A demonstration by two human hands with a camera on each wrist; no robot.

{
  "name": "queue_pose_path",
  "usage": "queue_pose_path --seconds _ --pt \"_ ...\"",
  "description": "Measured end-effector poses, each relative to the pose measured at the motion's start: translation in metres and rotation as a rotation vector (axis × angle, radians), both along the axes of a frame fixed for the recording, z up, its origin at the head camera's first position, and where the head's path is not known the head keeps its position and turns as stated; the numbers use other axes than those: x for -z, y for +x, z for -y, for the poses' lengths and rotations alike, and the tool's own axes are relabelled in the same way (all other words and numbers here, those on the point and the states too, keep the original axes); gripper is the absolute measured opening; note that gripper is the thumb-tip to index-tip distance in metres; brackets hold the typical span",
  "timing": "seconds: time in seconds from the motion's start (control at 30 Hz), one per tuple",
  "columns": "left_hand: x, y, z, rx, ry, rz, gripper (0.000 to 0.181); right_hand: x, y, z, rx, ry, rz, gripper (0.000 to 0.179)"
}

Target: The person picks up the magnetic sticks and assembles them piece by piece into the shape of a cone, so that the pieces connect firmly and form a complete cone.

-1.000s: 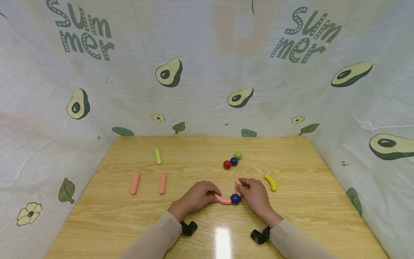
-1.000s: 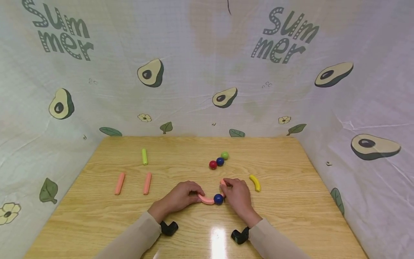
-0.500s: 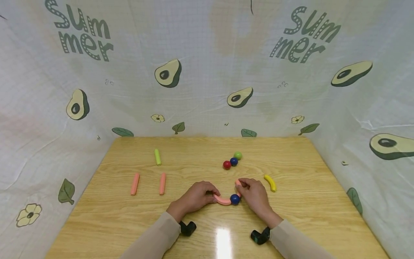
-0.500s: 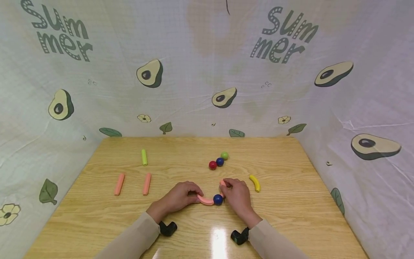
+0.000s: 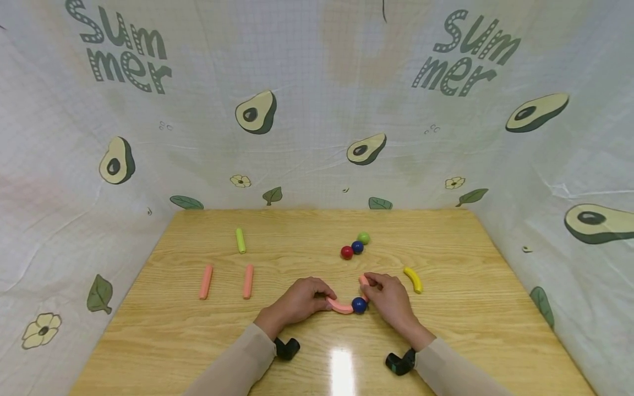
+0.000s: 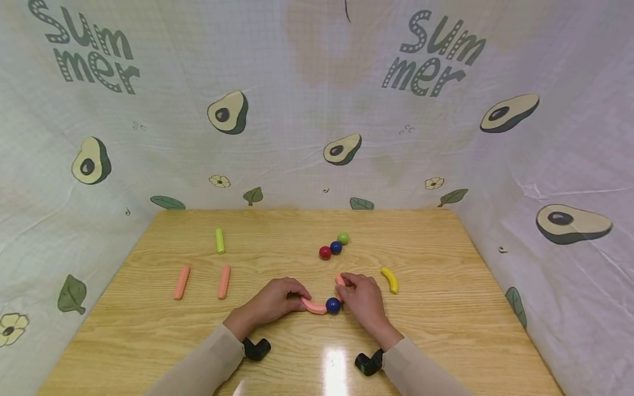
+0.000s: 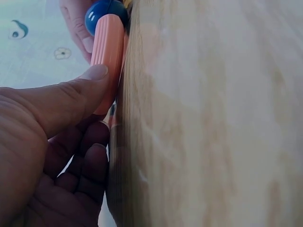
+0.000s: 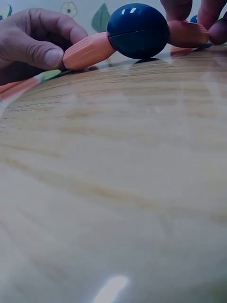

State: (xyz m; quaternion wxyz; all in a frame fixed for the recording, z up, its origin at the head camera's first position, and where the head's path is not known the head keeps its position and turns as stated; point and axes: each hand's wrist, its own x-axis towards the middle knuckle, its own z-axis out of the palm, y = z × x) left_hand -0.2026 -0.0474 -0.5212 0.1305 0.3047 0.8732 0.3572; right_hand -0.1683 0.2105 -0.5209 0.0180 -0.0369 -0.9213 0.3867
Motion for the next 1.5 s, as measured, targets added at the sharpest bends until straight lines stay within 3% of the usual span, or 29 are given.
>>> queue_pose_path --seconds 0.4,0.6,0.73,0.9,1.23,1.33,1.5 --pt "0.002 0.001 -0.003 0.021 0.025 -0.025 0.014 0.001 0.007 -0.007 -0.066 0.009 0.011 0.051" --pt "-0.005 0.005 -0.007 0.020 0.016 -0.044 0.021 0.001 0.007 -0.008 -0.086 0.025 -0.028 0.050" --pt "-0.010 0.009 -0.019 0.025 -0.018 -0.101 0.027 0.002 0.006 -0.008 -0.094 0.054 -0.057 0.048" --pt "-0.008 0.011 -0.033 0.004 -0.073 -0.158 0.021 0.002 0.006 -0.008 -0.093 0.061 -0.063 0.047" --pt "-0.001 0.006 -0.032 0.007 -0.027 -0.106 0.013 0.001 0.008 -0.007 -0.085 0.046 -0.063 0.045" --pt "-0.003 0.002 -0.029 0.002 0.000 -0.046 0.014 0.001 0.009 -0.006 -0.083 0.040 -0.056 0.046" --pt "-0.013 -0.019 -0.023 -0.108 0.080 0.050 0.014 0.002 0.008 -0.004 -0.086 0.045 -0.054 0.045"
